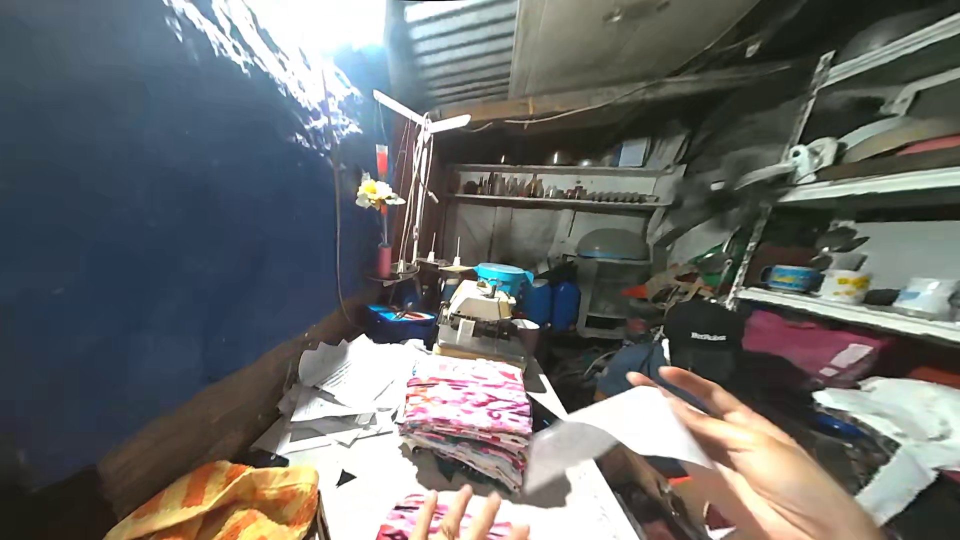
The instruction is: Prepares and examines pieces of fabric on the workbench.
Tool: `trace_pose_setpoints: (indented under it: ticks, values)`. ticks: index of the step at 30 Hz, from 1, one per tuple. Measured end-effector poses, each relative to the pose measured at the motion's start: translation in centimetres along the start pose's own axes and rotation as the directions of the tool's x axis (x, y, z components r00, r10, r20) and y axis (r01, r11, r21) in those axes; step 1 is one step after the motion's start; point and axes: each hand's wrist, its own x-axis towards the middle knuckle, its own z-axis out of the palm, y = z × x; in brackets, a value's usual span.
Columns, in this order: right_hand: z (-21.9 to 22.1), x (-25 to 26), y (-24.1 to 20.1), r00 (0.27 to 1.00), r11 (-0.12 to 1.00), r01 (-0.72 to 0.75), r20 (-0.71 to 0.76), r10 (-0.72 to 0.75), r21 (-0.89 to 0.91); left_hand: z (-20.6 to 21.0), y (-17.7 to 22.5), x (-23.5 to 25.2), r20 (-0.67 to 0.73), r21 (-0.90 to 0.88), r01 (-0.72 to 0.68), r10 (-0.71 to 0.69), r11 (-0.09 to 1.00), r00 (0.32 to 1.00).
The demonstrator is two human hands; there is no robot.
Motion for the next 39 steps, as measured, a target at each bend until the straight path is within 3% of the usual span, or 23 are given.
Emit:
trace_pose_setpoints:
  ticks: [2,4,6,7,8,9,11,13,15,17,19,21,23,25,27,29,33,36,39]
  values:
    - [3.1,0.9,0.7,0.999,0.996,0.008,0.037,-0.011,0.086,-3.1,1.4,0.8,-0.348,-0.132,-0.039,-0.009,0.991,0.938]
    - [6.0,1.2,1.1,0.998,0.992,-0.007,0.066,-0.001,0.125,-5.9,2.5,1.6,-0.677,-0.072,-0.091,0.018,0.993,0.735]
    - [8.1,1.5,1.3,0.996,0.989,0.000,0.090,-0.014,0.150,-8.2,2.7,2.5,-0.845,0.139,-0.017,0.128,0.990,0.519]
    - [8.8,1.7,1.4,0.996,0.987,0.012,0.086,-0.026,0.158,-9.2,2.6,2.9,-0.865,0.267,0.059,0.212,0.962,0.455]
    - [9.3,1.8,1.4,0.996,0.986,0.016,0.079,-0.029,0.164,-10.2,2.4,3.3,-0.847,0.396,0.135,0.305,0.908,0.436]
    - [9.7,2.0,1.3,0.997,0.986,0.014,0.075,-0.027,0.164,-10.8,2.2,3.6,-0.796,0.509,0.185,0.378,0.840,0.474]
    - [10.1,2.3,1.4,0.997,0.987,-0.003,0.077,-0.010,0.163,-11.2,2.1,4.3,-0.627,0.671,0.140,0.457,0.728,0.631]
    - [10.3,2.6,1.8,0.997,0.986,-0.004,0.077,-0.009,0.168,-10.4,1.7,5.1,-0.480,0.684,0.028,0.422,0.729,0.769]
    - [10.2,2.8,2.4,0.996,0.984,0.006,0.088,-0.022,0.177,-9.7,1.0,6.2,-0.448,0.654,0.007,0.380,0.756,0.809]
    - [9.9,3.3,3.2,0.992,0.984,0.068,0.096,-0.085,0.166,-10.2,1.0,7.1,-0.457,0.567,0.082,0.230,0.820,0.859]
    - [8.9,4.8,4.6,0.980,0.982,0.191,0.064,-0.190,-0.008,-12.6,1.4,8.2,-0.334,0.415,0.246,-0.105,0.876,0.937]
    - [7.0,6.7,6.9,0.961,0.886,0.276,0.097,-0.259,-0.373,-14.9,0.8,9.9,-0.279,0.304,0.372,-0.292,0.877,0.915]
    - [5.1,7.8,8.7,0.962,0.740,0.228,0.265,-0.070,-0.633,-16.3,-0.5,11.3,-0.394,0.244,0.425,-0.311,0.872,0.865]
    - [4.2,8.3,10.1,0.914,0.661,0.186,0.375,0.155,-0.727,-16.4,-2.1,12.5,-0.600,0.213,0.376,-0.182,0.902,0.779]
    - [4.1,8.3,11.2,0.883,0.616,0.224,0.424,0.199,-0.756,-15.2,-4.2,13.7,-0.704,0.276,0.262,0.009,0.925,0.710]
    - [4.0,8.1,11.6,0.862,0.606,0.292,0.478,0.168,-0.740,-12.7,-5.7,14.2,-0.645,0.321,0.218,0.045,0.922,0.762]
    - [3.8,8.4,12.1,0.803,0.575,0.361,0.558,0.208,-0.734,-6.5,-7.5,13.8,-0.347,0.324,0.273,-0.154,0.906,0.925]
    - [3.6,8.4,11.7,0.797,0.588,0.376,0.573,0.189,-0.716,-4.9,-7.1,13.8,-0.136,0.341,0.304,-0.273,0.890,0.952]
    - [3.5,8.6,10.6,0.783,0.593,0.374,0.586,0.209,-0.713,-5.3,-6.9,14.1,-0.095,0.355,0.287,-0.271,0.890,0.958]
